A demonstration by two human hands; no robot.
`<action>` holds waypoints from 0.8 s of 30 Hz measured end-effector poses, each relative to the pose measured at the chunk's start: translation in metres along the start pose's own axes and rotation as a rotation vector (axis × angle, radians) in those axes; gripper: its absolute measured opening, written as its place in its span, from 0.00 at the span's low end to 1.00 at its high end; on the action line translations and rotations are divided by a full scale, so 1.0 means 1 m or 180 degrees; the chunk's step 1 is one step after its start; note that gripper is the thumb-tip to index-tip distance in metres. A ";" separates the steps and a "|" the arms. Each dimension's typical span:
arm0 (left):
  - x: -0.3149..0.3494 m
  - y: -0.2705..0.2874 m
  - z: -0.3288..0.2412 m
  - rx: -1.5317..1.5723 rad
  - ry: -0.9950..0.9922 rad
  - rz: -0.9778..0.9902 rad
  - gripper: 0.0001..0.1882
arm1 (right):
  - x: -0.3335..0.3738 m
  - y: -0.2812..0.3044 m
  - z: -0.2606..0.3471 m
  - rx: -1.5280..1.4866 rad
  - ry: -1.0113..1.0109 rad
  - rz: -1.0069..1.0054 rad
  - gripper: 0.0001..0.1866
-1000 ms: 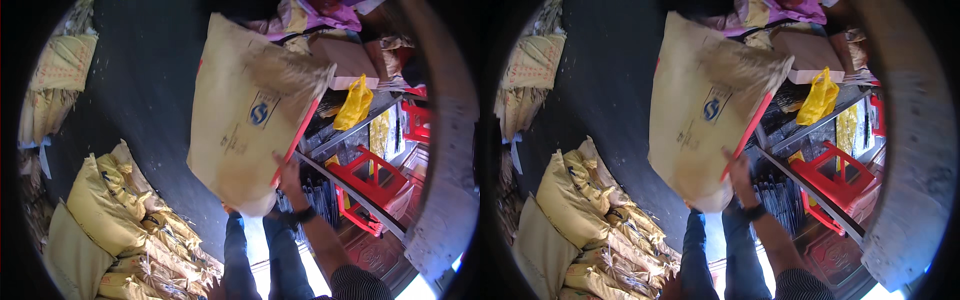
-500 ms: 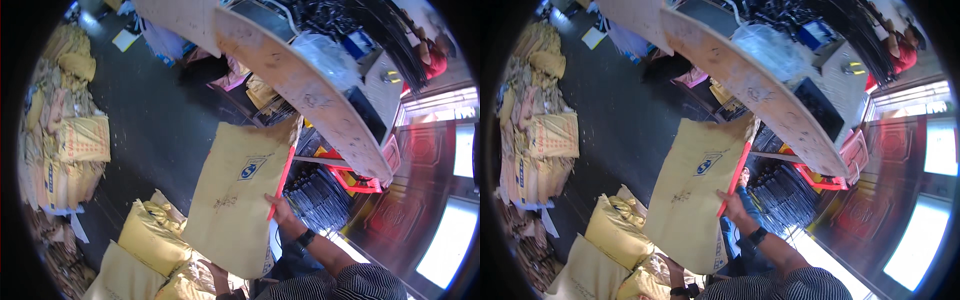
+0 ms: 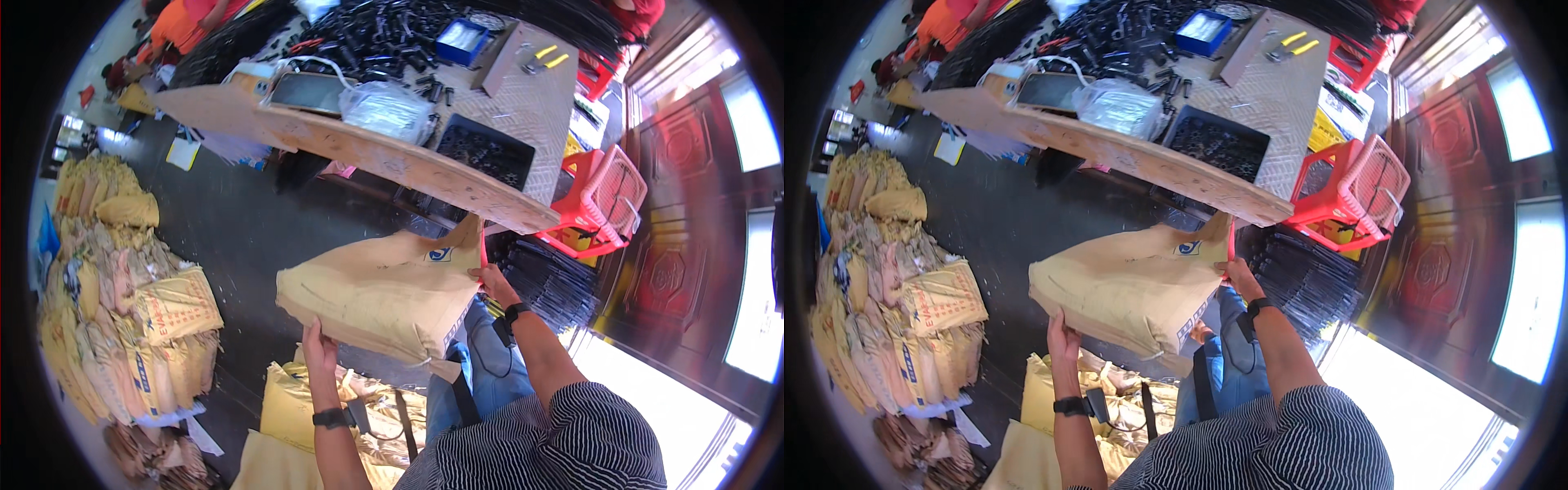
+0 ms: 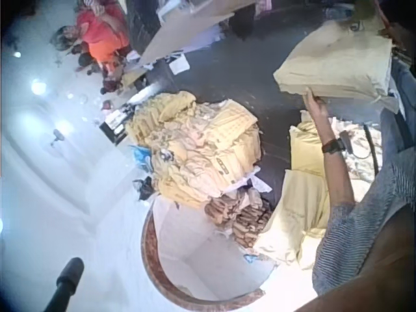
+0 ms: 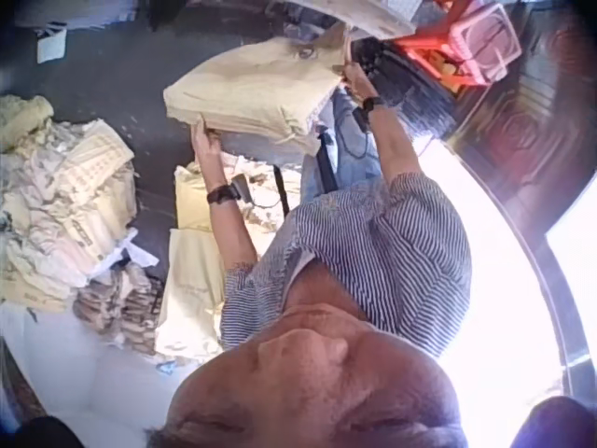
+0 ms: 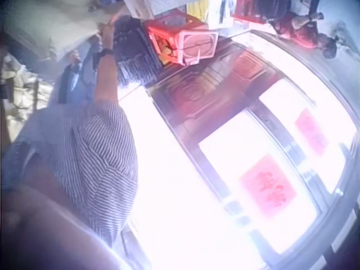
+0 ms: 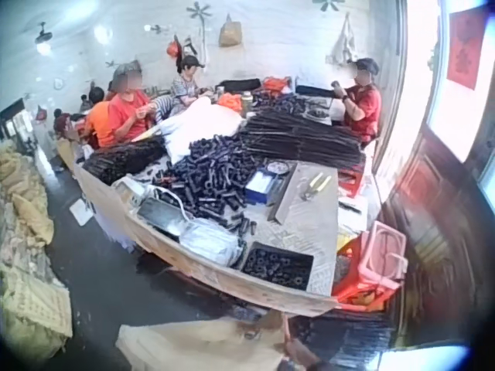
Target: The worker is assembling umbrella ribs and stretchers using a specialized guide and pliers.
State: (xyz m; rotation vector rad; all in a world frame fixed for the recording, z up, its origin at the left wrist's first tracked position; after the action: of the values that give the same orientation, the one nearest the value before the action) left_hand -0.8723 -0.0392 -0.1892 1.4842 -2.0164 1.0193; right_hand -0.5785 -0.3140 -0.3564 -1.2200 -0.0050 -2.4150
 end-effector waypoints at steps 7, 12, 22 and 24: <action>0.036 -0.110 -0.016 -0.1090 -0.0177 0.0449 0.16 | 0.061 0.046 0.005 0.0206 0.0387 0.0292 0.16; 0.032 -0.106 -0.049 -0.1409 -0.0633 0.0318 0.14 | 0.084 0.023 0.022 0.0708 -0.0169 0.0772 0.19; 0.030 -0.132 -0.108 -0.2378 -0.0629 -0.0139 0.14 | 0.070 0.010 0.031 0.1967 -0.0777 0.1166 0.24; 0.033 -0.142 -0.122 -0.2427 -0.0782 -0.0020 0.14 | 0.082 0.007 0.051 0.2309 -0.0874 0.1256 0.26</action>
State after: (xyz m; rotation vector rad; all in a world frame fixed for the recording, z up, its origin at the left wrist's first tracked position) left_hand -0.7591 0.0127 -0.0451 1.2105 -2.1926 0.0103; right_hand -0.5789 -0.3410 -0.2635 -1.0549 -0.6061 -1.6556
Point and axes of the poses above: each hand's wrist, its own x-axis away from the middle knuckle, its own y-axis out of the back of the hand, z = x × y, the point moved 5 cm from there along -x, towards the middle knuckle, and after that the axes turned 5 degrees about y, right-handed, at the moved point
